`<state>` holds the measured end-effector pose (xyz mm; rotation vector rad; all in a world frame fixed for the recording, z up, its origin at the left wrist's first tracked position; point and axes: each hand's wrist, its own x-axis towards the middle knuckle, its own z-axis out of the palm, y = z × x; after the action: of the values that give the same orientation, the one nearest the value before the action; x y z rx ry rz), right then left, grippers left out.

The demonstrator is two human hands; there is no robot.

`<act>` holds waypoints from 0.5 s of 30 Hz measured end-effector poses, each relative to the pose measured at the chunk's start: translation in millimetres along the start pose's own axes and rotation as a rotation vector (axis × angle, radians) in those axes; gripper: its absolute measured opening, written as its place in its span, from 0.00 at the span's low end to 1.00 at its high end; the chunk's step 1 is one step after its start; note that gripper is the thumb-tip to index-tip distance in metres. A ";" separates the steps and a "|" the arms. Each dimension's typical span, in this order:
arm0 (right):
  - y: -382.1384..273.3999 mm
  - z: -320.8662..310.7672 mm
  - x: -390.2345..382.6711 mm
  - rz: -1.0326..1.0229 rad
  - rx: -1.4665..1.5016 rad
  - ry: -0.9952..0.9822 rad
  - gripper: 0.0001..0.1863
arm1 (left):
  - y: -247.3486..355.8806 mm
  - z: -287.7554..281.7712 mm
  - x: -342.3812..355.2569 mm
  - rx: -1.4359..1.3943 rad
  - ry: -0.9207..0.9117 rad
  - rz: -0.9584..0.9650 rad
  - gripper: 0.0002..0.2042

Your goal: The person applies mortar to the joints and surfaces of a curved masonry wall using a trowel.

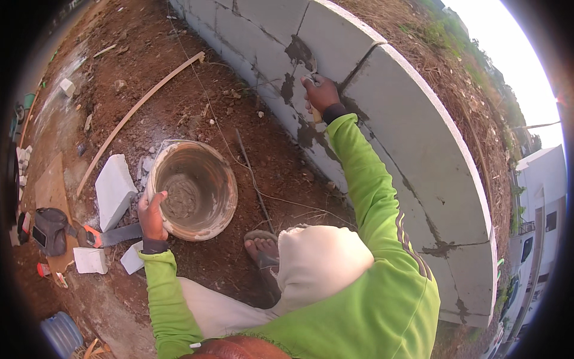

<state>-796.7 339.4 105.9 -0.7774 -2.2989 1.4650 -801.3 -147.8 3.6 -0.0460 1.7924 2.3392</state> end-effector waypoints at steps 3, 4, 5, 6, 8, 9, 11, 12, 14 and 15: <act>0.2 -1.0 -12.0 -0.080 -0.021 0.066 0.19 | -5.7 -3.6 1.5 0.023 0.012 -0.012 0.23; -1.0 2.0 -21.1 -0.118 -0.019 0.098 0.18 | -7.5 -6.6 2.5 0.035 0.010 -0.020 0.23; -1.4 4.6 -31.2 -0.154 -0.018 0.131 0.18 | -8.8 -9.5 3.3 0.048 0.006 -0.028 0.23; -3.2 6.0 -43.2 -0.171 0.004 0.128 0.19 | -8.6 -12.6 3.7 0.050 0.002 -0.024 0.23; -1.4 8.5 -65.3 -0.205 0.050 0.118 0.21 | -9.3 -16.8 5.4 0.057 -0.001 -0.017 0.22; 1.9 7.2 -75.0 -0.227 0.029 0.130 0.20 | -5.1 -16.4 4.3 0.073 0.011 -0.017 0.22; 16.7 -1.7 -90.9 -0.267 -0.035 0.160 0.18 | -3.6 -9.2 5.5 0.090 0.024 -0.028 0.22; 26.1 -8.8 -98.3 -0.304 0.027 0.176 0.18 | -2.8 -7.7 7.1 0.092 0.009 -0.044 0.23; 56.7 -29.8 -99.4 -0.456 -0.042 0.280 0.19 | -2.0 -4.4 8.4 0.074 -0.001 -0.025 0.23; 67.5 -37.6 -102.1 -0.530 -0.073 0.330 0.19 | -1.2 -4.3 8.5 0.069 -0.004 -0.016 0.23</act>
<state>-676.0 329.1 64.5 -0.3477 -2.0920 0.9444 -809.9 -150.5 0.1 -0.0463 1.8628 2.2625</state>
